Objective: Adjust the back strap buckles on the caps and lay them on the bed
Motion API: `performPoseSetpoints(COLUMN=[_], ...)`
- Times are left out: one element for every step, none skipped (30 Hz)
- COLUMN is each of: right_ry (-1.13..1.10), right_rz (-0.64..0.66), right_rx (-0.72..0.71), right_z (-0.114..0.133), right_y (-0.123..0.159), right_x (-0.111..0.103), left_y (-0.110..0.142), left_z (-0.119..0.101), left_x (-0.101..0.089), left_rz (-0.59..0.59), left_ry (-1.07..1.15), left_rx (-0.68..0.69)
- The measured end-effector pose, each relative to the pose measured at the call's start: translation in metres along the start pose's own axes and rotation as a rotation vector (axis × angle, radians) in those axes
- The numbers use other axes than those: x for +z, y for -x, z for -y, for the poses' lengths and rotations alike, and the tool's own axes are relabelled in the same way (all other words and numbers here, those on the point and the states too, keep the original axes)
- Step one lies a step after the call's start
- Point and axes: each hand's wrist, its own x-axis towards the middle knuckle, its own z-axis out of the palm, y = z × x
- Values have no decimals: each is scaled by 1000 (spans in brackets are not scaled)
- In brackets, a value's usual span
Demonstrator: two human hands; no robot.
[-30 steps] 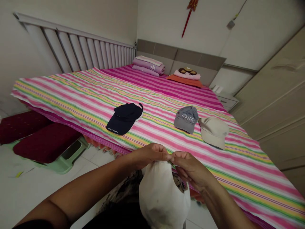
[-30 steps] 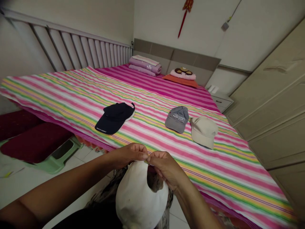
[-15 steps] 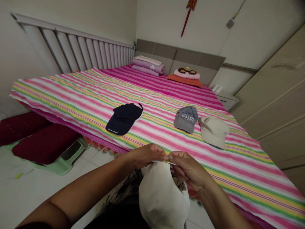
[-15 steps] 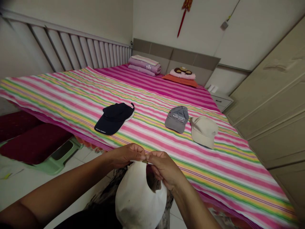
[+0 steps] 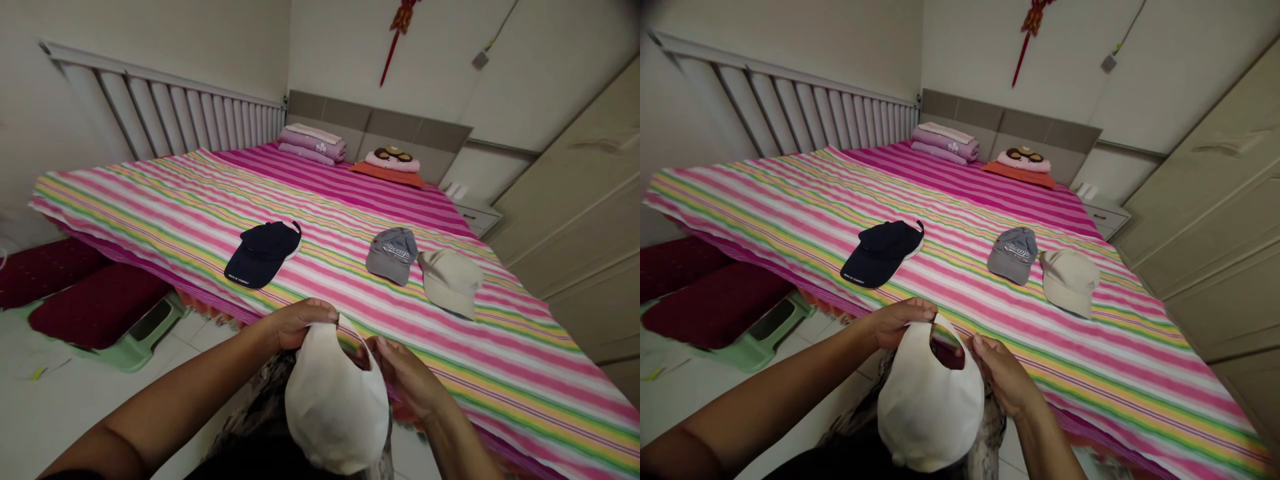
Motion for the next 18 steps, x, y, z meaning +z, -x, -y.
performPoseSetpoints(right_ry=[-29,-64,-104,-151,-205,-262,-323,-385,-448,-508,-558,-596,-618,-624,-618,-606,-589,-569], right_rz=[0,0,-2,-10,-29,-57,-92,-128,-160,-187,-209,-226,-239,-247,-249,-248,-245,-244], right_rx=[2,4,3,-8,-28,-53,-84,-115,-145,-162,-161,-148,-128,-109,-97,-90,-87,-84], right_z=[-4,-7,-8,-9,-9,-8,-6,-4,-1,2,4,6,8,9,10,9,8,7], right_y=[1,3,4,5,6,6,6,6,5,4,3,1,-2,-4,-7,-9,-12,-14], right_x=[-2,-2,-1,0,3,6,9,12,14,15,16,17,16,16,16,16,16,17], left_y=[0,1,1,1,1,1,1,1,1,1,0,0,0,0,0,0,0,0], left_z=[-1,-2,-3,-3,-4,-4,-5,-6,-6,-8,-9,-11,-13,-15,-17,-18,-18,-17], left_x=[-2,-3,-3,-2,-1,0,3,5,8,10,12,13,13,11,8,4,-1,-7], left_rz=[-16,-31,-39,-36,-21,2,28,51,70,82,85,83,81,83,91,104,126,155], left_ry=[-16,-29,-33,-28,-17,1,25,54,85,117,149,183,215,239,255,262,261,257], left_rx=[-17,-33,-44,-51,-58,-64,-69,-77,-95,-122,-146,-163,-170,-169,-155,-137,-119,-97])
